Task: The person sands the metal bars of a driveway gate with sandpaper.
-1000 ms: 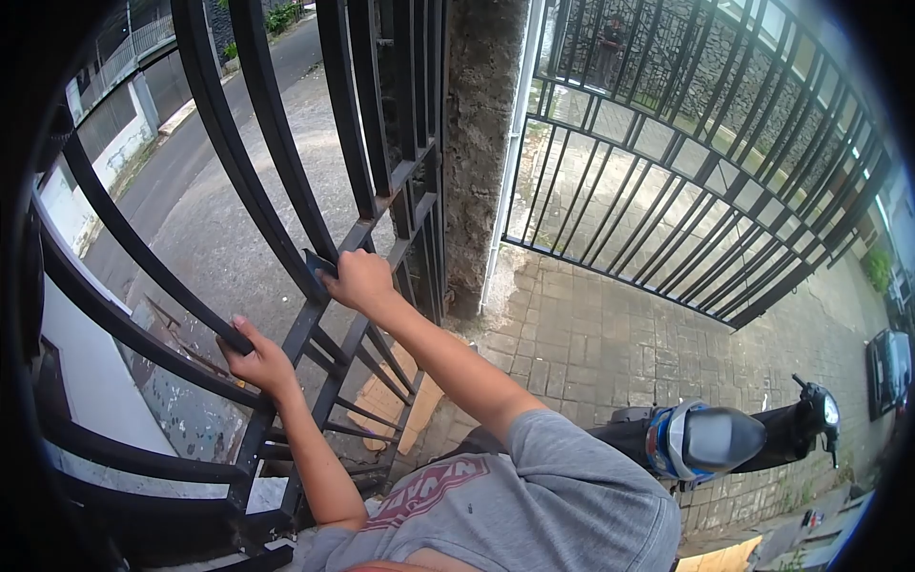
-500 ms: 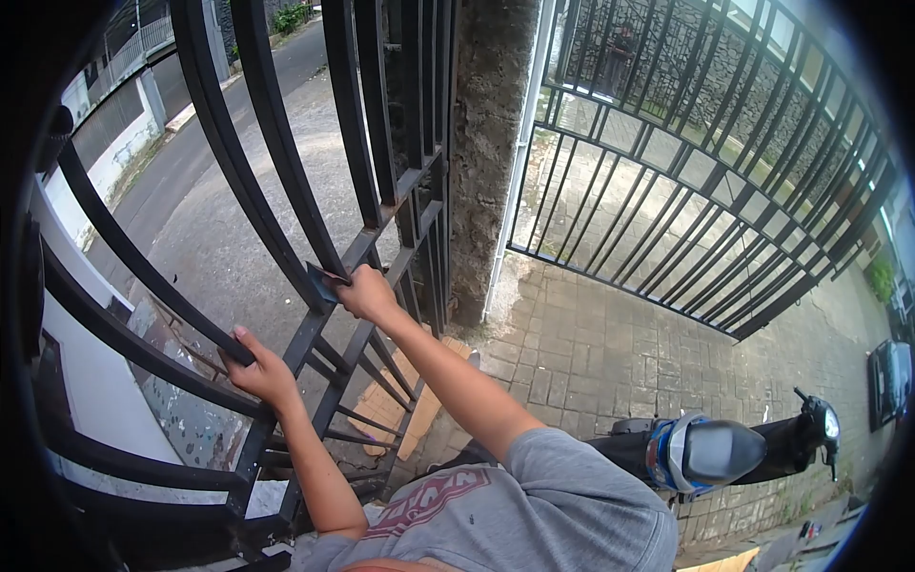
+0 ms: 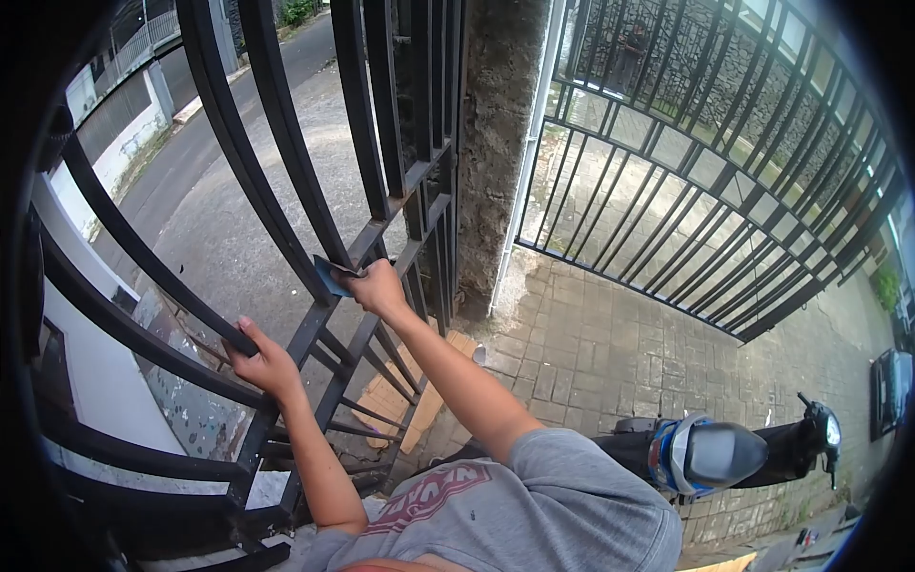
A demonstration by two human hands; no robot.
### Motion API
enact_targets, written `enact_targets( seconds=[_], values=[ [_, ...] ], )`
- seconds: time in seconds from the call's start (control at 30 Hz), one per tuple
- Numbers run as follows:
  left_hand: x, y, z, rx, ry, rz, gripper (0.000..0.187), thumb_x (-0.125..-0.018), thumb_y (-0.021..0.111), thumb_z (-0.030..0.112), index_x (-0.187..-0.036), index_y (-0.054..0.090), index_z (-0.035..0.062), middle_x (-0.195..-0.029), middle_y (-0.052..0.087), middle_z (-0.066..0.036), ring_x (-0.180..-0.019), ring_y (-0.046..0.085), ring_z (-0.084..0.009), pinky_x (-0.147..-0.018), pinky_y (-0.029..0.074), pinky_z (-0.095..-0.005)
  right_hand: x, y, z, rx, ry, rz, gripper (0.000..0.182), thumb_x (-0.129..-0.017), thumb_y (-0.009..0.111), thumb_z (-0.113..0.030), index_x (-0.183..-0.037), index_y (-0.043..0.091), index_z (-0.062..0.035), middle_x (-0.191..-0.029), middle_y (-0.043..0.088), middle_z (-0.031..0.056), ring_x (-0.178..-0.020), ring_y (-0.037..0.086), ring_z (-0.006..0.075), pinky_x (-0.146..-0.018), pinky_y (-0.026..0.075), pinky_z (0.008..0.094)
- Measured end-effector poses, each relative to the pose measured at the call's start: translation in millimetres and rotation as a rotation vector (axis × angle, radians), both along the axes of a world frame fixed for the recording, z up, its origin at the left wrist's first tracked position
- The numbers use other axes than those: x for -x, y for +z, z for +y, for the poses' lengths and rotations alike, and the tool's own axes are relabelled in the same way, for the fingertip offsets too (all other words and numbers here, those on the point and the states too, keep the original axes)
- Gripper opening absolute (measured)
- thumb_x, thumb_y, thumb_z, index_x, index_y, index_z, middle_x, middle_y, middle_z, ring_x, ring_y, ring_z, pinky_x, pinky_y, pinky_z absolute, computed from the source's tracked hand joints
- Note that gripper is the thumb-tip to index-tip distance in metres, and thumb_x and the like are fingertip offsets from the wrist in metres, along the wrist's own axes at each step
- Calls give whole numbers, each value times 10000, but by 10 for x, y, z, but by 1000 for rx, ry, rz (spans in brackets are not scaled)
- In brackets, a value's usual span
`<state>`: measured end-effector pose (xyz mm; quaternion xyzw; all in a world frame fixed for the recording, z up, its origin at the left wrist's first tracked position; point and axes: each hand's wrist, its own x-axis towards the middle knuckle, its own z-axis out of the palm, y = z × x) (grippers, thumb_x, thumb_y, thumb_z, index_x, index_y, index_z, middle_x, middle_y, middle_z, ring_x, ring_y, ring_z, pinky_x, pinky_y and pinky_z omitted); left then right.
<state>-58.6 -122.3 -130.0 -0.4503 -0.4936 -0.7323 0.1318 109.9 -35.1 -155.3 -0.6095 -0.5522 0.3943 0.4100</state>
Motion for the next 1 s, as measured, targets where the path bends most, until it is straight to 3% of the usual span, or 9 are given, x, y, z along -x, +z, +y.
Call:
enact_targets(
  seconds=[0.07,0.2,0.3,0.47,0.57,0.77,0.87,0.97,1.0],
  values=[
    [-26,12,0,-1,-1,-3,323,-995,563,184,-805,481,-63,-664,467,-100,-602,435,-193,-555,370,-341,53,-83,89,-15,-24,-24,595,-757,787,-501,-518,603,12,-474,543,69,-427,549,146,-460,441,314],
    [-59,14,-14,13,2,-25,318,-994,564,180,-808,482,-63,-671,467,-105,-604,432,-198,-559,370,-342,91,-303,149,40,-18,68,672,-720,758,-601,-563,640,42,-542,607,137,-512,625,243,-541,482,370],
    [-25,6,-8,14,1,-1,316,-993,566,177,-808,484,-65,-678,471,-107,-609,435,-198,-565,373,-344,-36,-304,117,60,-1,-62,667,-718,761,-600,-569,645,39,-546,605,122,-513,620,233,-538,476,368],
    [-29,6,-11,-6,-1,8,309,-993,564,173,-817,491,-70,-684,477,-112,-615,442,-208,-572,380,-348,125,-134,116,97,23,78,568,-766,739,-556,-704,696,7,-570,614,80,-498,607,174,-505,469,324],
    [-29,-14,-30,23,2,-7,302,-993,562,170,-823,496,-70,-680,477,-113,-613,446,-214,-570,383,-349,146,-220,80,169,36,208,550,-790,726,-534,-691,680,5,-569,606,68,-489,599,162,-479,461,308],
    [-35,37,-18,-10,14,20,296,-994,559,164,-825,498,-71,-665,470,-111,-604,442,-212,-560,381,-348,93,-180,102,105,47,89,555,-805,708,-543,-641,647,-16,-570,597,84,-473,576,162,-464,438,297],
    [-61,49,-29,-6,16,3,305,-997,557,174,-825,494,-71,-670,474,-115,-601,437,-210,-560,383,-350,127,-242,127,144,84,194,577,-821,686,-551,-640,646,-5,-569,601,81,-454,561,160,-421,415,300],
    [-16,-19,-43,82,-26,-72,280,-984,574,156,-883,556,-104,-760,581,-184,-680,554,-288,-654,451,-380,32,-326,97,192,116,205,611,-806,693,-585,-605,602,-16,-532,551,65,-417,504,134,-382,366,267],
    [-19,-26,-31,72,-31,-91,277,-983,579,159,-879,559,-97,-752,578,-170,-676,554,-267,-649,451,-372,15,-339,131,171,146,218,597,-806,704,-570,-610,604,-14,-542,553,68,-412,496,125,-376,350,265]
  ],
)
